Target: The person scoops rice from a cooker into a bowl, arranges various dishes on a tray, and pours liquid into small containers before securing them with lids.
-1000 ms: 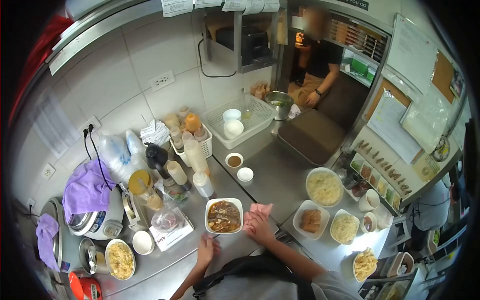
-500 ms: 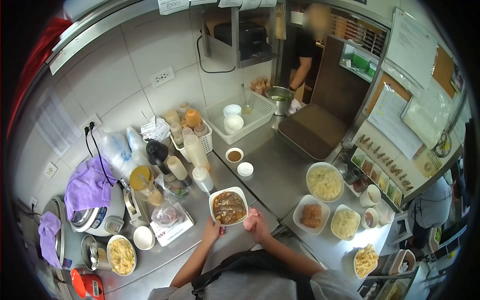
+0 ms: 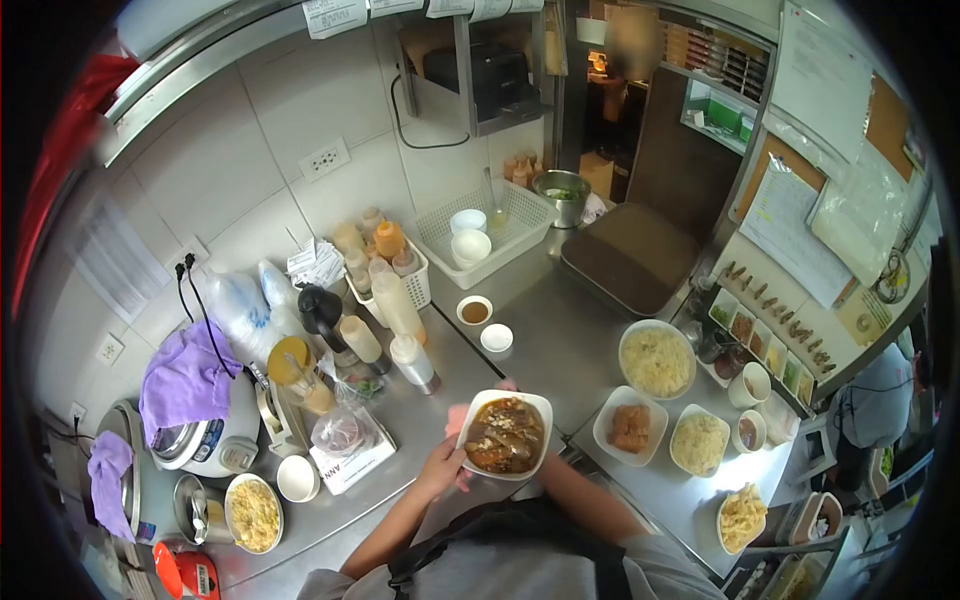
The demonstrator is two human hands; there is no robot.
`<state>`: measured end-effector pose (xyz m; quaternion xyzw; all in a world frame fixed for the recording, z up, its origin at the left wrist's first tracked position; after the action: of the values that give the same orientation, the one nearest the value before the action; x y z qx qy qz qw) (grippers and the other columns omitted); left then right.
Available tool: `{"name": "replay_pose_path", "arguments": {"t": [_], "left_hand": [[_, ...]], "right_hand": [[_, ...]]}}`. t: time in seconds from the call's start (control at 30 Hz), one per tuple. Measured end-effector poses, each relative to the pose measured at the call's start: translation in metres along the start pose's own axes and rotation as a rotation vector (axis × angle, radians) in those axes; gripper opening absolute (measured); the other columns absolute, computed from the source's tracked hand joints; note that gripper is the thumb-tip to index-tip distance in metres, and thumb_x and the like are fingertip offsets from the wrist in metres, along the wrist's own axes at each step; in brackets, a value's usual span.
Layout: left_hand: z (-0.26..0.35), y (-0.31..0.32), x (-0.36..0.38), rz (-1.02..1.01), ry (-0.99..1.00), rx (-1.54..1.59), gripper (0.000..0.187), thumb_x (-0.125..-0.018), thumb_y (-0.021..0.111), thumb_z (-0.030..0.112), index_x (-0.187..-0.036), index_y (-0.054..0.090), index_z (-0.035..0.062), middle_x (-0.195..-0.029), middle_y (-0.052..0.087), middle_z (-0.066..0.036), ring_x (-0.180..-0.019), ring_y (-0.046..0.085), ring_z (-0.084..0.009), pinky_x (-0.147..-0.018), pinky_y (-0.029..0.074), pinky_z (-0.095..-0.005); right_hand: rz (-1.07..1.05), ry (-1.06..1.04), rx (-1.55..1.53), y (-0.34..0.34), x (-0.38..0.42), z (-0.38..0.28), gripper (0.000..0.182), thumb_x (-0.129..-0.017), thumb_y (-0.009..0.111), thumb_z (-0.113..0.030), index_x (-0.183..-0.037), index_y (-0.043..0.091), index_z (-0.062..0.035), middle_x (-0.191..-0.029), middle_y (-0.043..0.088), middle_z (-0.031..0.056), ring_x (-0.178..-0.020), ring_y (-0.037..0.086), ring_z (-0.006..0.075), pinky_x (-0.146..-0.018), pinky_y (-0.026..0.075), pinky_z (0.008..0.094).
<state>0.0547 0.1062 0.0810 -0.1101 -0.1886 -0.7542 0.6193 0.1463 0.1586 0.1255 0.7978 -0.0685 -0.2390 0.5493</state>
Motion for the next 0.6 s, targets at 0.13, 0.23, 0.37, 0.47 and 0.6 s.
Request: {"name": "replay_pose_path", "arguments": {"t": [0.13, 0.23, 0.37, 0.47, 0.6], "left_hand": [[-0.031, -0.032, -0.016, 0.234, 0.04, 0.142, 0.035, -0.093, 0.042, 0.013, -0.125, 0.046, -0.0019, -0.073, 0.057, -0.007, -0.053, 0.055, -0.0107, -0.04, 0.054, -0.029], [-0.053, -0.066, -0.022, 0.39, 0.071, 0.158, 0.031, -0.094, 0.041, 0.013, -0.12, 0.047, -0.0027, -0.069, 0.056, -0.008, -0.05, 0.054, -0.0111, -0.039, 0.053, -0.0294], [-0.062, -0.081, -0.022, 0.506, 0.122, 0.12, 0.027, -0.096, 0.042, 0.016, -0.114, 0.047, -0.0033, -0.066, 0.053, -0.007, -0.046, 0.05, -0.012, -0.039, 0.053, -0.0294], [-0.068, -0.074, -0.029, 0.6, 0.167, 0.151, 0.025, -0.097, 0.044, 0.019, -0.107, 0.046, -0.0038, -0.064, 0.052, -0.008, -0.044, 0.051, -0.0139, -0.041, 0.055, -0.0311], [-0.064, -0.072, -0.026, 0.503, 0.072, 0.03, 0.047, -0.099, 0.046, 0.029, -0.126, 0.038, -0.0086, -0.083, 0.066, -0.018, -0.053, 0.062, -0.0206, -0.045, 0.055, -0.0348]], "right_hand": [[0.574, -0.11, 0.08, -0.066, 0.036, 0.044, 0.05, -0.096, 0.041, -0.039, -0.132, 0.049, -0.0059, -0.113, 0.061, 0.0183, -0.095, 0.061, 0.0268, -0.075, 0.052, 0.0369], [0.52, 0.086, 0.272, -0.132, 0.07, 0.051, 0.04, -0.093, 0.051, -0.029, -0.126, 0.052, -0.0071, -0.102, 0.063, 0.0126, -0.082, 0.062, 0.0188, -0.064, 0.051, 0.0299], [0.476, -0.049, 0.45, -0.128, 0.091, 0.014, 0.037, -0.083, 0.068, -0.013, -0.116, 0.055, -0.0064, -0.091, 0.061, 0.0064, -0.068, 0.06, 0.0121, -0.048, 0.046, 0.0254], [1.061, -0.155, 1.378, -0.132, 0.127, -0.022, 0.023, -0.093, 0.058, -0.02, -0.112, 0.057, -0.0071, -0.091, 0.065, 0.0096, -0.061, 0.061, 0.016, -0.046, 0.047, 0.0271], [1.086, -0.071, 1.19, -0.059, 0.112, -0.025, 0.028, -0.097, 0.054, -0.024, -0.115, 0.054, -0.0033, -0.096, 0.065, 0.0131, -0.071, 0.065, 0.0197, -0.055, 0.049, 0.0242]]}}
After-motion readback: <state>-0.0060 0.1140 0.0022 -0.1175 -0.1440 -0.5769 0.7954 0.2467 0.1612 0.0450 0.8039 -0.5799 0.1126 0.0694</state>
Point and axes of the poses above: each hand's wrist, its own x-axis away from the middle knuckle, its own y-axis out of the palm, z = x × y, the point moved 7 cm from there along -x, towards the middle knuckle
